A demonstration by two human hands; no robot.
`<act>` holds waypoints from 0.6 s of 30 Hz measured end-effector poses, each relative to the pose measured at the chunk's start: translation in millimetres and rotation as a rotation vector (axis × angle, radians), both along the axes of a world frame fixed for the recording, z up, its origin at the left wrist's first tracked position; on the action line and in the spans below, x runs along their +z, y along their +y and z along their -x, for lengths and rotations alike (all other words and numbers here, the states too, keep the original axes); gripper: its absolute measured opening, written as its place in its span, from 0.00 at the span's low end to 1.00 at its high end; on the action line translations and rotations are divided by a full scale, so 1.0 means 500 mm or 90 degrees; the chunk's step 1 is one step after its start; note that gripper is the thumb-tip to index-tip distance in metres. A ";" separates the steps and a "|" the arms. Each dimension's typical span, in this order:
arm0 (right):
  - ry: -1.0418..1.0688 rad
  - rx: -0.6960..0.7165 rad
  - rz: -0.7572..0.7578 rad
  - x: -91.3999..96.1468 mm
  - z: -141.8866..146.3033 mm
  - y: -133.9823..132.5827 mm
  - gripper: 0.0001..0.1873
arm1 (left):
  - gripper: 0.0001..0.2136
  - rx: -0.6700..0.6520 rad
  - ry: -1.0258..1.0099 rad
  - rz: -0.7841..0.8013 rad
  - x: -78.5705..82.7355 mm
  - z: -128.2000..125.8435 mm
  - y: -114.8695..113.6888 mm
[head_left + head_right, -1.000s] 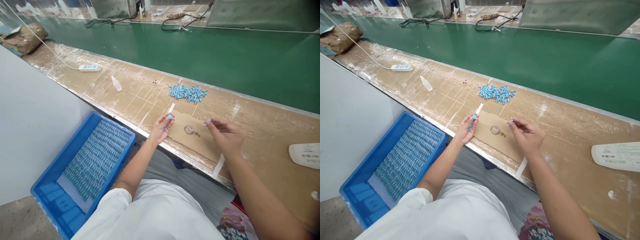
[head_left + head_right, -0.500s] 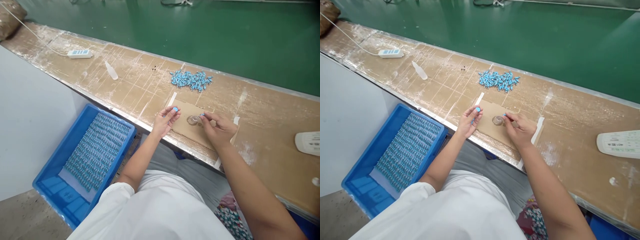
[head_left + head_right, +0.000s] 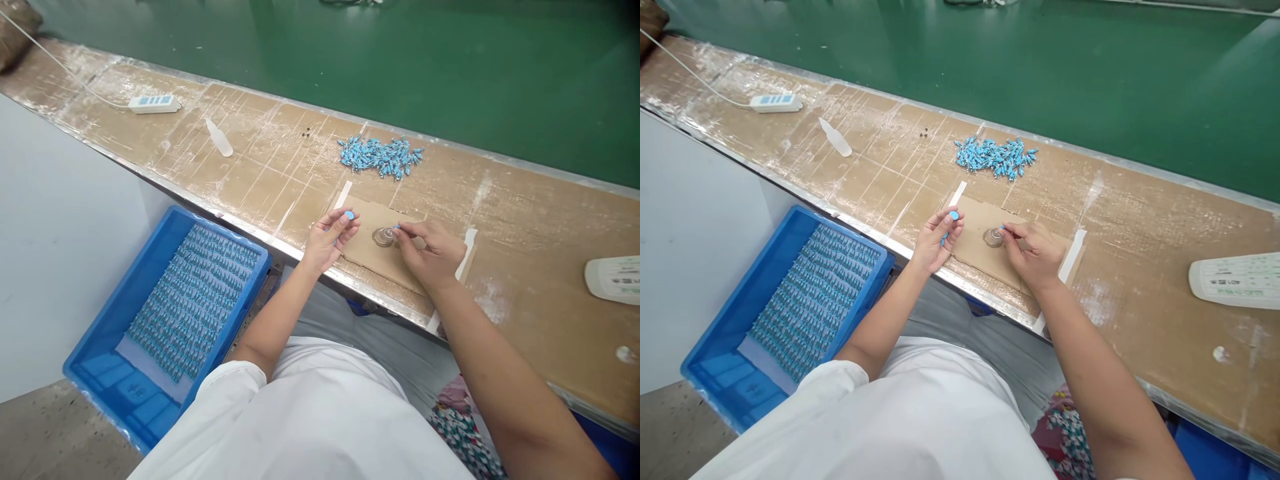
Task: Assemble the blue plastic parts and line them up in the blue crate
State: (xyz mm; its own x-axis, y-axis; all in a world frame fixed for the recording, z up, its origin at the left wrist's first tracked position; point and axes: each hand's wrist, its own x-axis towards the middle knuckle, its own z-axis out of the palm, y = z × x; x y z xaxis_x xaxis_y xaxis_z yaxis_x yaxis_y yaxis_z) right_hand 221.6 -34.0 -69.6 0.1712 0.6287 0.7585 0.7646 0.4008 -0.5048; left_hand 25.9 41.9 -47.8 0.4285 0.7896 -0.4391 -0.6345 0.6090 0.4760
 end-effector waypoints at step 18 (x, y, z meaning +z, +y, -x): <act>0.199 -0.094 0.091 0.025 0.026 -0.020 0.09 | 0.08 -0.019 -0.004 -0.015 0.012 -0.001 -0.055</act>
State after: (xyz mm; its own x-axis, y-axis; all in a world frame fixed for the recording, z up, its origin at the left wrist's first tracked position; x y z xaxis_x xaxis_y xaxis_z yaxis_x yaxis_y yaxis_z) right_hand 208.3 -44.2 -57.3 0.4770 0.6756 0.5622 0.6088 0.2073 -0.7658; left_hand 26.4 14.7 -41.7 0.4542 0.7868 -0.4179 -0.6194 0.6161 0.4866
